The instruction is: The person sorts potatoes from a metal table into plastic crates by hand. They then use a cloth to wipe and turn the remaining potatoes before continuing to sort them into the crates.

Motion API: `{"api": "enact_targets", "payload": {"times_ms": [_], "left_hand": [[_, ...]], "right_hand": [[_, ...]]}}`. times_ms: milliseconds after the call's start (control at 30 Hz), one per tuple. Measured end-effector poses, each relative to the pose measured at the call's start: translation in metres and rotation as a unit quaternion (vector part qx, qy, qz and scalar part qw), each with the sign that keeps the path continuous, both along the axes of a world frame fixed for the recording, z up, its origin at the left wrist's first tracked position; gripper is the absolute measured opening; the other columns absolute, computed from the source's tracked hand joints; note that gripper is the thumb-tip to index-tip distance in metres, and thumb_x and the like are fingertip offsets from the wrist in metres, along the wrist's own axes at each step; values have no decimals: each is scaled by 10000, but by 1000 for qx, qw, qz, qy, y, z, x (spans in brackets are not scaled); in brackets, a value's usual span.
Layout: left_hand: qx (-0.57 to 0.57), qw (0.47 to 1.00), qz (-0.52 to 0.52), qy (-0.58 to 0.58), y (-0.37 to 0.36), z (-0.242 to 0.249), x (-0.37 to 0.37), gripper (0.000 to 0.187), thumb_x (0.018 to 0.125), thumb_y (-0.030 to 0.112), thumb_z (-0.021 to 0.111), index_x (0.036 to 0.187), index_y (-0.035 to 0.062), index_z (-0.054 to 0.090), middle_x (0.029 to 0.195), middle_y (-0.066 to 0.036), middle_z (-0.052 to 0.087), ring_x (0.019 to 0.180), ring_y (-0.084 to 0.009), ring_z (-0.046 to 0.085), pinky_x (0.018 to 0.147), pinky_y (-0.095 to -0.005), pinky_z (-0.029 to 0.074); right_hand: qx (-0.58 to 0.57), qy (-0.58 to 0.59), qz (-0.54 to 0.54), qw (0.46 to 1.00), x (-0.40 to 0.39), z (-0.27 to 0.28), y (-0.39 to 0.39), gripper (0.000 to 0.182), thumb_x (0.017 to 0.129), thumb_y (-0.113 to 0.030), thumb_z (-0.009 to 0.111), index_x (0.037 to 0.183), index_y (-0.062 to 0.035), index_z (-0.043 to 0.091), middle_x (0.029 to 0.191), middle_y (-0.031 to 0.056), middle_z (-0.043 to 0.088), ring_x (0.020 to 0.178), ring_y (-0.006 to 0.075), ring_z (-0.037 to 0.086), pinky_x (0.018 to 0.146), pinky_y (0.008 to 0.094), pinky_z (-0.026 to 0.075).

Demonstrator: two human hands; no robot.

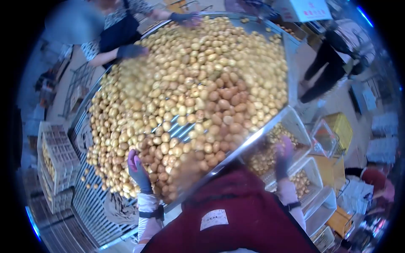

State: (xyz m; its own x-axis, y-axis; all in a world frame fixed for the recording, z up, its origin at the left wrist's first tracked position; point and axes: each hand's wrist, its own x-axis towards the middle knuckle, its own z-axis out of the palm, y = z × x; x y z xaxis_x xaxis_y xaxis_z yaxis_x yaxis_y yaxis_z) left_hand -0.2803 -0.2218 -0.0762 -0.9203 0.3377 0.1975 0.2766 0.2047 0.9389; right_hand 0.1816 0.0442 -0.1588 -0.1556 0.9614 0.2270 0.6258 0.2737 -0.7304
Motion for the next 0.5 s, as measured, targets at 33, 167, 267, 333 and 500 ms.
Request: {"api": "enact_targets", "payload": {"times_ms": [33, 167, 267, 333, 500], "left_hand": [[10, 1000, 16, -19, -12, 1, 1, 361, 1025, 172, 530, 1313, -46, 554, 1257, -133, 619, 1163, -208, 577, 1041, -341, 435], [-319, 924, -82, 196, -65, -40, 23, 475, 943, 215, 603, 1371, 24, 528, 1333, -186, 567, 1267, -374, 503, 1130, -484, 338], [-404, 885, -61, 224, -66, -26, 50, 489, 951, 227, 590, 1421, 114, 513, 1368, -119, 567, 1311, -321, 489, 1179, -546, 223], [-436, 874, -47, 208, -69, -27, 49, 491, 954, 227, 584, 1427, 121, 510, 1394, -99, 553, 1332, -302, 476, 1191, -542, 201], [-465, 857, -5, 220, -58, -22, 52, 503, 943, 238, 592, 1429, 133, 512, 1424, -75, 535, 1340, -284, 467, 1205, -540, 181]], "right_hand": [[0, 4, 116, 993, -74, 35, 8, 361, 982, -187, 566, 1281, 13, 590, 1333, 162, 587, 1216, 314, 562, 1073, 414, 411], [31, 17, 589, 808, -252, 64, -28, 408, 915, -281, 632, 1308, -171, 639, 1390, 119, 563, 1315, 354, 491, 1124, 519, 348], [152, -35, 688, 709, -312, 41, -53, 437, 906, -321, 635, 1319, -179, 627, 1421, 93, 532, 1313, 344, 478, 1092, 528, 361], [151, -122, 702, 685, -337, 39, -51, 452, 903, -336, 638, 1323, -172, 612, 1434, 92, 515, 1321, 342, 462, 1088, 537, 352], [132, -188, 597, 769, -380, 54, 3, 404, 894, -298, 630, 1257, -123, 600, 1341, 98, 542, 1259, 344, 480, 1062, 544, 350]]}}
